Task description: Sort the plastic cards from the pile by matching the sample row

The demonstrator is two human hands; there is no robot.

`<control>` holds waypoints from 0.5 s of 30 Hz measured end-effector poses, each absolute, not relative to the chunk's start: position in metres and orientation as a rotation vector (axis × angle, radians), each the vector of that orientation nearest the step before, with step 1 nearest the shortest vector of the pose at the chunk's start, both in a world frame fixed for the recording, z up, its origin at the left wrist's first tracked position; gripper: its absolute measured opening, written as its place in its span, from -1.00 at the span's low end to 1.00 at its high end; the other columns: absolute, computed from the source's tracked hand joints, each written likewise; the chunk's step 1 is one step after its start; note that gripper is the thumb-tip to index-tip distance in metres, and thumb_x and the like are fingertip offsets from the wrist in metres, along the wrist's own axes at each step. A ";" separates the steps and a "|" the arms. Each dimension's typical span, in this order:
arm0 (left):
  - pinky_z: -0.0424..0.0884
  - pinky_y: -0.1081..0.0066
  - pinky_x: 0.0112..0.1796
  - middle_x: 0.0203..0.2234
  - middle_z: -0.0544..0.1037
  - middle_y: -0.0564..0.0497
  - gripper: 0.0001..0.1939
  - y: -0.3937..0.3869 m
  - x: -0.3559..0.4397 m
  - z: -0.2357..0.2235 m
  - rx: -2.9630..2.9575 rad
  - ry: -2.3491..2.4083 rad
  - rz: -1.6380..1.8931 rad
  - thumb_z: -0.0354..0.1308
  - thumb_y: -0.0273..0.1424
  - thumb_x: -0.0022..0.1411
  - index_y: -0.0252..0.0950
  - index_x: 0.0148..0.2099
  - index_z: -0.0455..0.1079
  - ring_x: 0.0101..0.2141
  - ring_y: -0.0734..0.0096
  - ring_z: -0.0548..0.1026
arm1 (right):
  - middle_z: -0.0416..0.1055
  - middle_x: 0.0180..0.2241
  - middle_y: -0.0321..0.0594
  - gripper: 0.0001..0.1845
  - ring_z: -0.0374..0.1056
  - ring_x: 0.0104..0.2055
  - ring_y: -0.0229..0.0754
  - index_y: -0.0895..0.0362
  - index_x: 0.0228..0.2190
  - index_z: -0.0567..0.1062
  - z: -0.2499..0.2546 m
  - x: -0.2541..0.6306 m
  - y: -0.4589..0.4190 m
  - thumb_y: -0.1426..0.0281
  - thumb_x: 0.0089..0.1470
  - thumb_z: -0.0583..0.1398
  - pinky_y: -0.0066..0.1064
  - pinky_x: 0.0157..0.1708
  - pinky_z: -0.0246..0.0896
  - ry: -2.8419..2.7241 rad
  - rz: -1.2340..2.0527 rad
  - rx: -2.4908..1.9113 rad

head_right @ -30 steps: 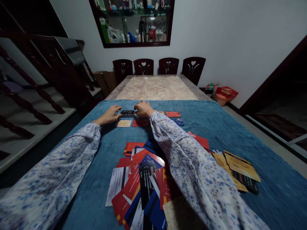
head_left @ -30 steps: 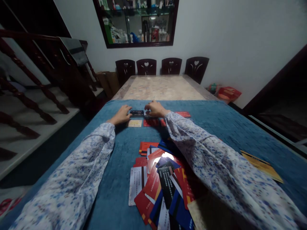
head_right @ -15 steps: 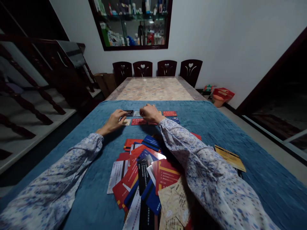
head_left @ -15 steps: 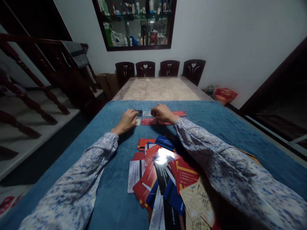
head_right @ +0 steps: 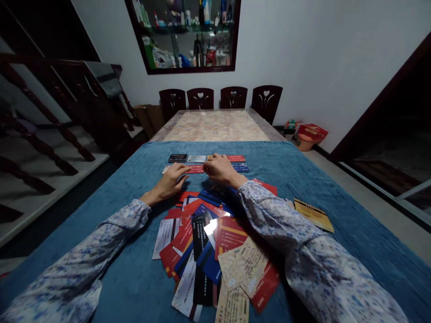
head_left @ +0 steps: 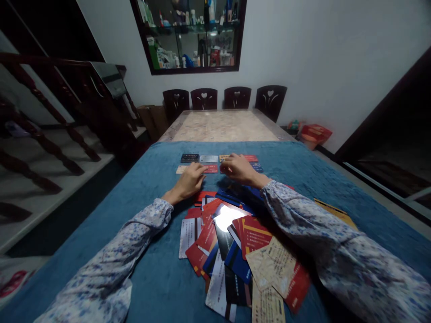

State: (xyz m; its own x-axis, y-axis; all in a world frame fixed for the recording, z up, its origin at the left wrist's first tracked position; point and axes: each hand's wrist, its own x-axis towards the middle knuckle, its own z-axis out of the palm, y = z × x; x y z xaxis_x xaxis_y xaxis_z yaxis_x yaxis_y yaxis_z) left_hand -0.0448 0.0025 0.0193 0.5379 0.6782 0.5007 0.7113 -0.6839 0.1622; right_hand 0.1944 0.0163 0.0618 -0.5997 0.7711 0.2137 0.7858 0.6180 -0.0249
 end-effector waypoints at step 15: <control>0.44 0.06 0.07 -0.03 0.54 -0.19 -0.67 -0.019 -0.026 0.008 -2.821 -1.076 -0.843 0.09 -0.49 0.36 -0.31 0.13 0.46 -0.01 0.13 0.43 | 0.59 -0.18 -0.04 -0.76 0.27 -0.07 0.00 0.07 -0.19 0.63 0.034 0.233 -0.021 0.38 0.27 0.14 -0.25 -0.20 -0.05 -2.585 -0.103 -1.280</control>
